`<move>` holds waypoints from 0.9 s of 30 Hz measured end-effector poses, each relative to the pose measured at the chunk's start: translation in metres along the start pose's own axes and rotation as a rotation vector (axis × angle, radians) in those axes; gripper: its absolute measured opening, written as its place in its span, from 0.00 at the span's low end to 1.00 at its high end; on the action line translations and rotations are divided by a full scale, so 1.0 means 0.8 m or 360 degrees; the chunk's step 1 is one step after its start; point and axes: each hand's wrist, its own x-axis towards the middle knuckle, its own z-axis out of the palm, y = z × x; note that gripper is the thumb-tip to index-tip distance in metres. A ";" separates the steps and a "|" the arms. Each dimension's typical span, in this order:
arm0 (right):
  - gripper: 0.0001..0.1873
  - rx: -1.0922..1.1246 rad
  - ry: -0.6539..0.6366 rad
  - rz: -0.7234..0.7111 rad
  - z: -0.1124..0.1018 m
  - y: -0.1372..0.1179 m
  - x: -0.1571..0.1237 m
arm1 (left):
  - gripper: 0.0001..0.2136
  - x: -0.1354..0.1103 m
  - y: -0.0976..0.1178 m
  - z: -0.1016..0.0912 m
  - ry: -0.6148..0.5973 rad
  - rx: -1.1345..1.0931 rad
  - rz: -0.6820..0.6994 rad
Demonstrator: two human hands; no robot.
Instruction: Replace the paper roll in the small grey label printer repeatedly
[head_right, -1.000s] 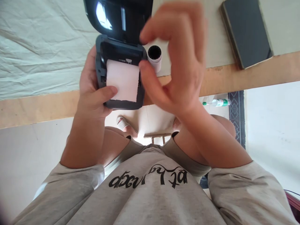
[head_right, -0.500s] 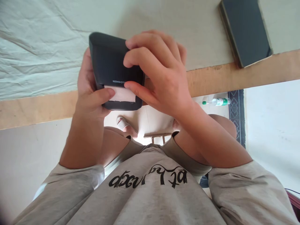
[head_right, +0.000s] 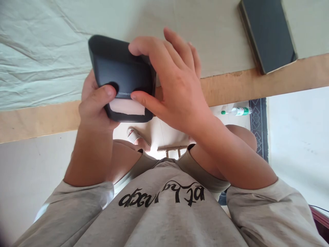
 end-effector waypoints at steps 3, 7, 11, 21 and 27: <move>0.27 0.0002 -0.0043 0.0033 0.000 0.001 0.001 | 0.20 0.000 0.003 -0.001 -0.0032 0.0006 -0.0069; 0.28 -0.0021 -0.0057 0.0068 0.001 0.002 0.003 | 0.19 0.000 0.006 -0.004 -0.0070 -0.0007 -0.0088; 0.28 -0.0052 -0.0050 0.0064 0.002 0.001 0.003 | 0.19 -0.001 0.004 -0.003 -0.0072 0.0019 -0.0041; 0.23 -0.0181 0.0393 -0.0298 0.016 0.022 0.001 | 0.12 0.001 0.017 0.007 0.0120 -0.0207 -0.0201; 0.23 -0.0229 0.0369 -0.0305 0.013 0.024 -0.001 | 0.16 -0.001 0.014 0.006 0.0101 -0.0236 -0.0271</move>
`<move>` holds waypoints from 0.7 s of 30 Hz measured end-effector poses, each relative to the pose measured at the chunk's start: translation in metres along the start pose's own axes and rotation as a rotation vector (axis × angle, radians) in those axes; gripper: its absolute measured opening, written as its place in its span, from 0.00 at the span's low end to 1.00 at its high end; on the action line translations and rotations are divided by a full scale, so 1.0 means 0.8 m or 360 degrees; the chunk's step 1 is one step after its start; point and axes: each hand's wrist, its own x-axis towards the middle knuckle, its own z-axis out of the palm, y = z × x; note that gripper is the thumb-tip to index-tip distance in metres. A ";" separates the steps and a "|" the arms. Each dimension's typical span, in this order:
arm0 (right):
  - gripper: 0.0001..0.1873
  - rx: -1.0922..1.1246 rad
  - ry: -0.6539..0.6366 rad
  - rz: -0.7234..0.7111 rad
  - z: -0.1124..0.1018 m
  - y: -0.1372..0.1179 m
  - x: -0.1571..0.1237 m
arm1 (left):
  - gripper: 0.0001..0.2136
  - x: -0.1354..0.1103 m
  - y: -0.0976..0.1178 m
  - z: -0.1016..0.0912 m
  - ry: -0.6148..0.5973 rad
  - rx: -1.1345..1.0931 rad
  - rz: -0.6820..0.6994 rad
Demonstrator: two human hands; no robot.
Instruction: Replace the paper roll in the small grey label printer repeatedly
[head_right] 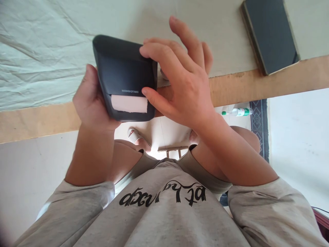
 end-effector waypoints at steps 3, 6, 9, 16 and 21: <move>0.24 -0.0049 -0.0061 -0.0008 -0.002 -0.001 -0.001 | 0.17 -0.001 0.000 0.004 0.0132 0.0115 0.0044; 0.26 -0.0058 -0.0091 -0.0024 -0.002 0.001 -0.001 | 0.18 -0.001 0.000 0.004 0.0184 0.0176 0.0061; 0.26 -0.0058 -0.0112 -0.0017 -0.001 0.003 -0.002 | 0.17 -0.001 0.001 0.001 0.0182 0.0169 0.0055; 0.27 -0.0004 -0.0178 -0.0002 -0.005 0.000 -0.001 | 0.13 -0.002 0.007 0.012 0.0174 0.0017 0.0028; 0.26 0.0030 -0.0209 0.0030 -0.007 -0.002 -0.001 | 0.16 -0.002 0.012 0.018 0.0142 -0.0118 0.0028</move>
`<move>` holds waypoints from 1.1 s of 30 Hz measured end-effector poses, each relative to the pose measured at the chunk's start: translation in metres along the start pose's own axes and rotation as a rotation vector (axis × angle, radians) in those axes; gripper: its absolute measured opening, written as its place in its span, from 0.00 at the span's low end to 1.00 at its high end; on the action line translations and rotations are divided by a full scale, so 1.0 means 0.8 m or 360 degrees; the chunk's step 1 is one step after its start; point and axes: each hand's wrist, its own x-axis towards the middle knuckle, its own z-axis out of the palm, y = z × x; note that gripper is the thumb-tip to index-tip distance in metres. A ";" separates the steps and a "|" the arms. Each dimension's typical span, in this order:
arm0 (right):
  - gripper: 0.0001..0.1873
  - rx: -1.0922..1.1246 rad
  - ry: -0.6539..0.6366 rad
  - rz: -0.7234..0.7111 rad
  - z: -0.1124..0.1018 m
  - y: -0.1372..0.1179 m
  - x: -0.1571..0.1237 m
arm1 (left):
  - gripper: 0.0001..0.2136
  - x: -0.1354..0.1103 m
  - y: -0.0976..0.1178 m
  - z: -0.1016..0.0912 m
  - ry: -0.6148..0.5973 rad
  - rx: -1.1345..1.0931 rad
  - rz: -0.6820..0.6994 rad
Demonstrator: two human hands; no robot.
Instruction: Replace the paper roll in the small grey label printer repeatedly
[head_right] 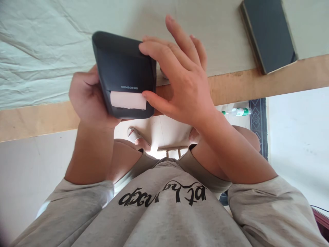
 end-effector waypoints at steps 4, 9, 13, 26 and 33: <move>0.27 0.0013 0.0012 -0.0027 0.002 0.001 0.000 | 0.11 0.004 -0.003 -0.006 0.0001 0.0010 0.0041; 0.27 -0.0009 0.0013 -0.0037 0.004 0.002 0.000 | 0.10 0.006 -0.007 -0.011 0.0017 0.0073 0.0074; 0.29 0.0004 0.0051 -0.0083 0.005 0.005 0.001 | 0.11 0.005 -0.007 -0.007 0.0039 0.0008 0.0082; 0.07 0.0153 0.0722 -0.0021 0.005 -0.012 0.020 | 0.09 0.004 -0.015 -0.013 0.0014 0.0176 0.0085; 0.07 -0.0096 0.0252 0.0087 -0.001 -0.015 0.028 | 0.10 0.003 -0.017 -0.007 0.0045 0.0213 0.0139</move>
